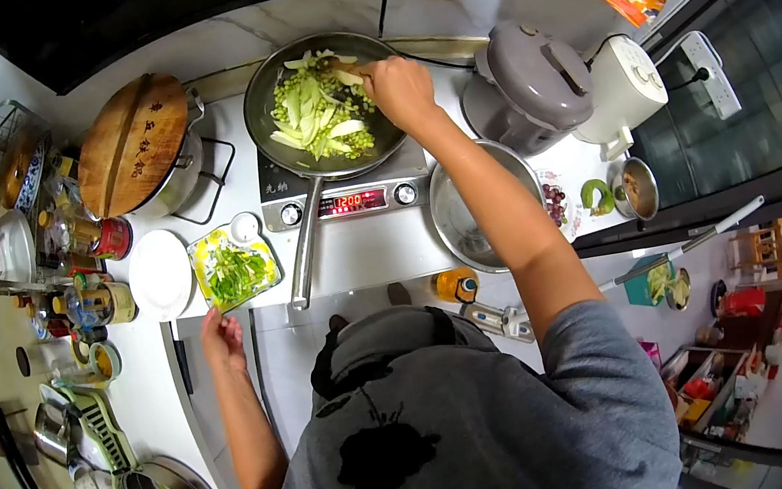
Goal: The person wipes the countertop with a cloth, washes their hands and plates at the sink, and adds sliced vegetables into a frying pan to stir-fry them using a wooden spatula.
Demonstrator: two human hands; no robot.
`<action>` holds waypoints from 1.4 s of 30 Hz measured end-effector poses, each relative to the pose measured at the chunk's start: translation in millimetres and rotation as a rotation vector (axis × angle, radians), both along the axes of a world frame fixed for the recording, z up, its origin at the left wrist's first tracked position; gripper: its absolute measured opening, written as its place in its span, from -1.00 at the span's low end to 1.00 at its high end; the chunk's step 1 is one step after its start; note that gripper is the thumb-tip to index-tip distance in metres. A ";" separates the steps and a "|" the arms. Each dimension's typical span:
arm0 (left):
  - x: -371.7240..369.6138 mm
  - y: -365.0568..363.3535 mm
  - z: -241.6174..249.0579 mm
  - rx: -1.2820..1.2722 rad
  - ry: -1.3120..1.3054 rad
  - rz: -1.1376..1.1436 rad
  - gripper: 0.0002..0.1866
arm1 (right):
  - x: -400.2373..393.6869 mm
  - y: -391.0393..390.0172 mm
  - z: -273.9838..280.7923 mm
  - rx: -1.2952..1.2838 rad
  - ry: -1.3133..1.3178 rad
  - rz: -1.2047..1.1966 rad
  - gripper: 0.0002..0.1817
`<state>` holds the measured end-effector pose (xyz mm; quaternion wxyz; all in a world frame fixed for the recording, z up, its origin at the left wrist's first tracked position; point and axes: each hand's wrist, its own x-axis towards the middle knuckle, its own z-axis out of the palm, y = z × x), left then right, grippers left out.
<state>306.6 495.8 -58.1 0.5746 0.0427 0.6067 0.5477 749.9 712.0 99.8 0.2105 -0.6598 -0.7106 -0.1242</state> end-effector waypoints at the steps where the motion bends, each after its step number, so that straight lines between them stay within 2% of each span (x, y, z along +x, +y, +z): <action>1: 15.4 3.2 11.7 0.030 -0.008 -0.052 -0.77 | -4.3 3.6 -0.6 -0.027 -0.006 -0.013 -0.80; 5: 60.0 9.1 45.5 0.111 -0.017 -0.252 -0.77 | -9.3 -0.8 -27.6 -0.225 -0.024 0.034 -0.78; 8: 88.0 12.7 66.2 0.114 0.061 -0.392 -0.77 | 3.1 -33.3 5.2 -0.296 -0.084 0.118 -0.75; 12: 110.7 20.0 75.3 0.164 0.175 -0.635 -0.61 | 16.6 -85.6 78.2 -0.322 -0.130 0.162 -0.75; 13: 116.4 21.4 70.2 0.175 0.190 -0.665 -0.54 | 15.3 -93.7 90.4 -0.421 -0.165 0.138 -0.77; 16: 131.4 29.6 75.4 0.244 0.223 -0.815 -0.54 | 1.0 -95.9 70.1 -0.457 -0.230 0.201 -0.81; 20: 146.1 35.7 74.7 0.295 0.200 -0.816 -0.48 | -8.5 -49.1 10.0 -0.275 -0.159 0.109 -0.80; 27: 145.7 39.8 79.2 0.286 0.323 -0.801 -0.47 | -2.8 -10.1 0.3 -0.028 -0.026 -0.021 -0.74; 32: 141.8 39.7 69.0 0.323 0.473 -0.826 -0.48 | 3.0 -10.0 -35.8 -0.271 -0.026 0.060 -0.79; 38: 135.3 45.6 75.7 0.310 0.655 -0.828 -0.48 | -5.3 -84.4 67.7 -0.451 -0.118 0.120 -0.78; 40: 132.9 47.9 75.7 0.305 0.658 -0.838 -0.49 | -19.3 -88.7 63.7 -0.561 -0.121 0.176 -0.77; 42: 131.6 49.4 71.0 0.328 0.650 -0.840 -0.49 | -39.3 -80.5 36.4 -0.435 -0.054 0.249 -0.76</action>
